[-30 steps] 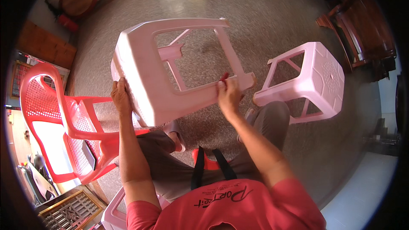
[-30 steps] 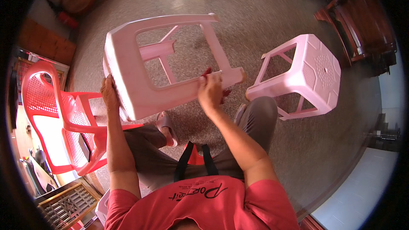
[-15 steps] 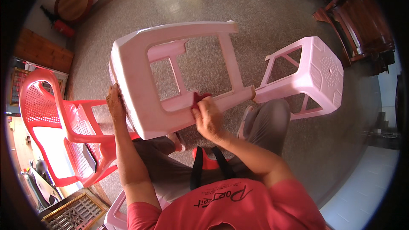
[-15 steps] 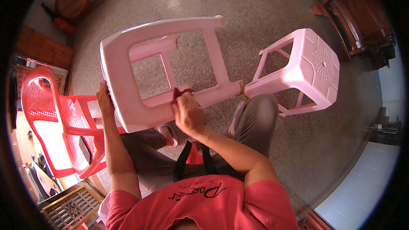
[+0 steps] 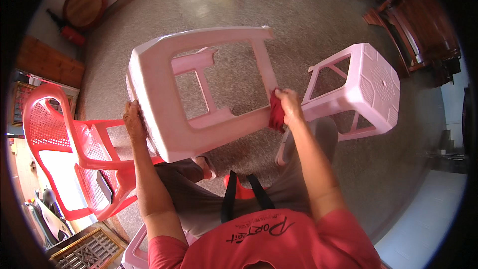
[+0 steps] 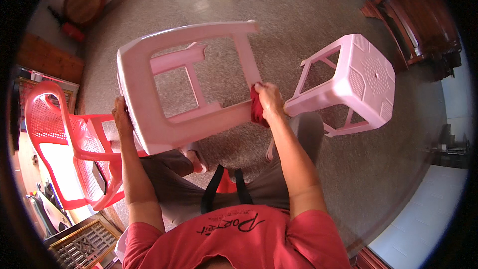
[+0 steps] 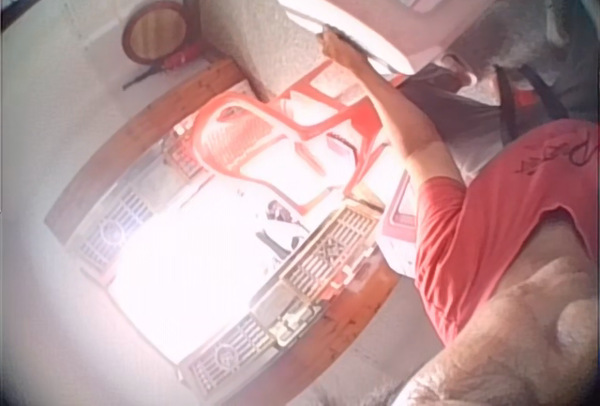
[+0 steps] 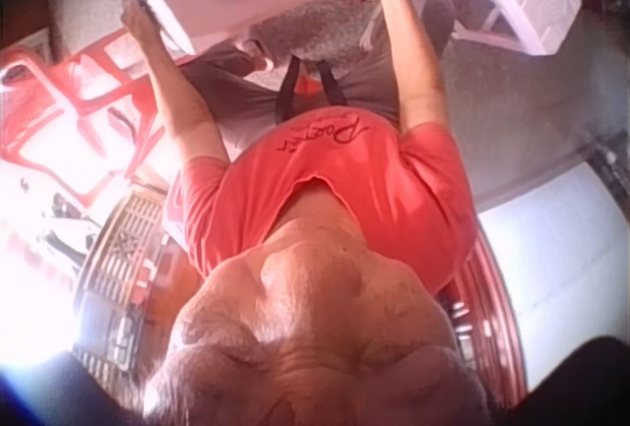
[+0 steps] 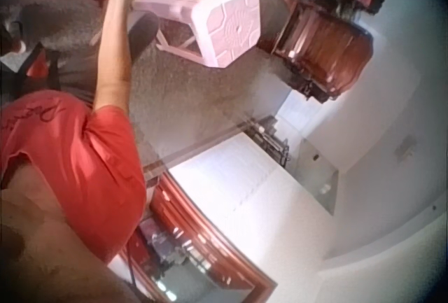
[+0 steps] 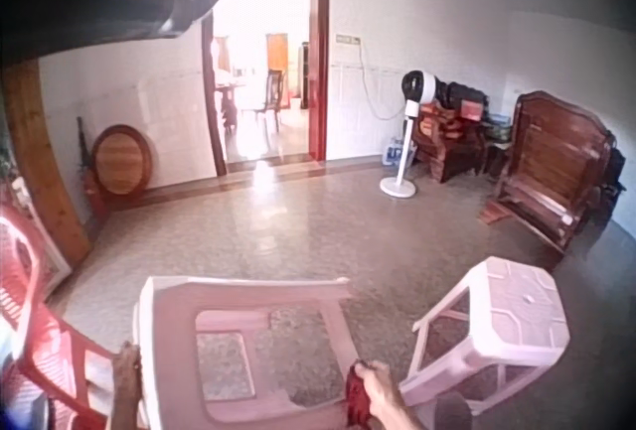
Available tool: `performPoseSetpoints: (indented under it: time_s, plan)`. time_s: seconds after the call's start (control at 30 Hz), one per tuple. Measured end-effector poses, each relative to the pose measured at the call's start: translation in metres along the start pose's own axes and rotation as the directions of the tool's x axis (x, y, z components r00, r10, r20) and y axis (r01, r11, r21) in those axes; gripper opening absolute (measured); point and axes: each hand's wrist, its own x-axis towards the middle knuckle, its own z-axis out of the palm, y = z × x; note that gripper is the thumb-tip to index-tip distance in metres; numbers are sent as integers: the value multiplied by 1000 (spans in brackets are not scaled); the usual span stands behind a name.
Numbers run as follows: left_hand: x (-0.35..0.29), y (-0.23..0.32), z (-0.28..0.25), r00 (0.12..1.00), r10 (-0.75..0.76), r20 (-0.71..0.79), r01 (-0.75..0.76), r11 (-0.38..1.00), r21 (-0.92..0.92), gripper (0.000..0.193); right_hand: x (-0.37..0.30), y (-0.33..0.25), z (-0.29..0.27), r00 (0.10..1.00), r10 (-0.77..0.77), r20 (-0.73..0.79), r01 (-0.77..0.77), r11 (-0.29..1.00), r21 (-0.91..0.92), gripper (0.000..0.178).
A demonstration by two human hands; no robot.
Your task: The person wipes several pink plastic stools with a red cloth, cleaning the top and the sides while sitting in a room.
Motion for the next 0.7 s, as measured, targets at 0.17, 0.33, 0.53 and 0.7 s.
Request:
performPoseSetpoints:
  time_s: [0.17,0.33,0.53,0.7]
  plan:
    - [-4,5,3,999,14,-33,-14,1000,-1,23,18,-81,41,919,-393,-4,393,919,-39,20]
    - [0,3,0,999,41,-21,-40,997,59,26,65,-72,61,505,-858,96,631,291,-719,44]
    - [2,12,16,987,90,-135,-43,947,318,28,40,-5,47,804,-569,173,410,320,-854,42]
    - [6,10,16,968,37,-250,41,953,300,31,10,-11,37,931,-362,50,203,396,-895,44]
